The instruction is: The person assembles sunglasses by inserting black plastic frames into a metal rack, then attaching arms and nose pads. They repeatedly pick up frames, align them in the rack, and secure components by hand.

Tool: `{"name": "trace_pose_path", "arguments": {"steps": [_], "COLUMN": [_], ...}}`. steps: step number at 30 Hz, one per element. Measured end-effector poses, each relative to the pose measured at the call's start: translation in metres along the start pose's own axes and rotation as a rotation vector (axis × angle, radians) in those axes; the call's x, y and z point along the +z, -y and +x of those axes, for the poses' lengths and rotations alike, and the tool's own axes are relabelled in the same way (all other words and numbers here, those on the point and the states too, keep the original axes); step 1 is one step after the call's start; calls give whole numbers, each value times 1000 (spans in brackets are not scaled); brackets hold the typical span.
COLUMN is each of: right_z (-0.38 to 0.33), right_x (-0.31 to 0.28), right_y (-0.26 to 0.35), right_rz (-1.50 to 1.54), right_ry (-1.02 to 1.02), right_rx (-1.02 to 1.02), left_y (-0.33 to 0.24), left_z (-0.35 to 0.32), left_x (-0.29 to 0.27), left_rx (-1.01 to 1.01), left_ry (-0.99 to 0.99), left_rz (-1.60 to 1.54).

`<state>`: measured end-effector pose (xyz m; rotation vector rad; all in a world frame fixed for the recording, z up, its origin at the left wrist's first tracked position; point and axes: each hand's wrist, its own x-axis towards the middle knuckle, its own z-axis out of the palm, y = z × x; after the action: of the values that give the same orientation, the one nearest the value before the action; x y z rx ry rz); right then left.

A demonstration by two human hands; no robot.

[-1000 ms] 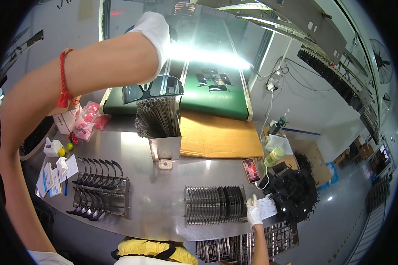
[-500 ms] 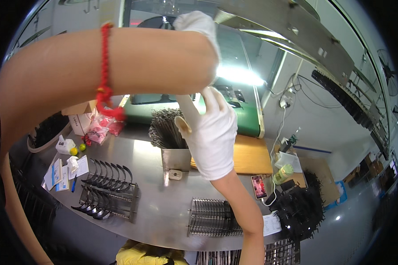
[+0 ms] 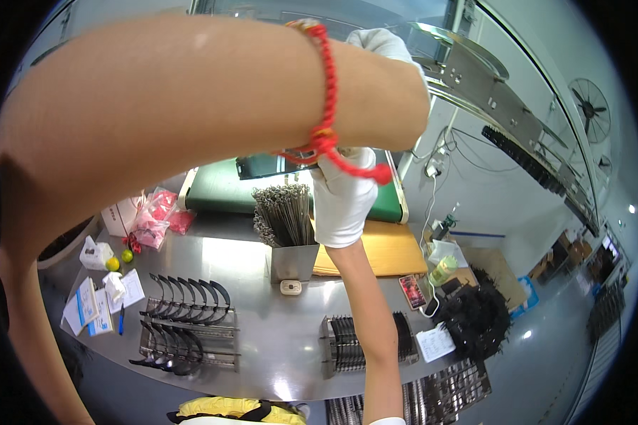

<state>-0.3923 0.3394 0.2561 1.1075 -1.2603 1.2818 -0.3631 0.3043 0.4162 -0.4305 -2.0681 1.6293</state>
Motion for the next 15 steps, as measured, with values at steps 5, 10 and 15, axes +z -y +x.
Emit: {"name": "trace_pose_path", "arguments": {"steps": [5, 10, 15], "right_z": [3, -12, -20], "right_x": [5, 8, 17], "right_y": [20, 8, 19], "right_rz": [-159, -224, -148], "right_ry": [-56, -95, -85], "right_rx": [-42, -7, 106], "left_y": [13, 16, 24], "left_z": [-51, -63, -140], "left_x": [27, -5, 13], "left_rx": [194, 72, -3], "left_ry": [-323, -86, -699], "left_rz": [116, -42, -448]}}
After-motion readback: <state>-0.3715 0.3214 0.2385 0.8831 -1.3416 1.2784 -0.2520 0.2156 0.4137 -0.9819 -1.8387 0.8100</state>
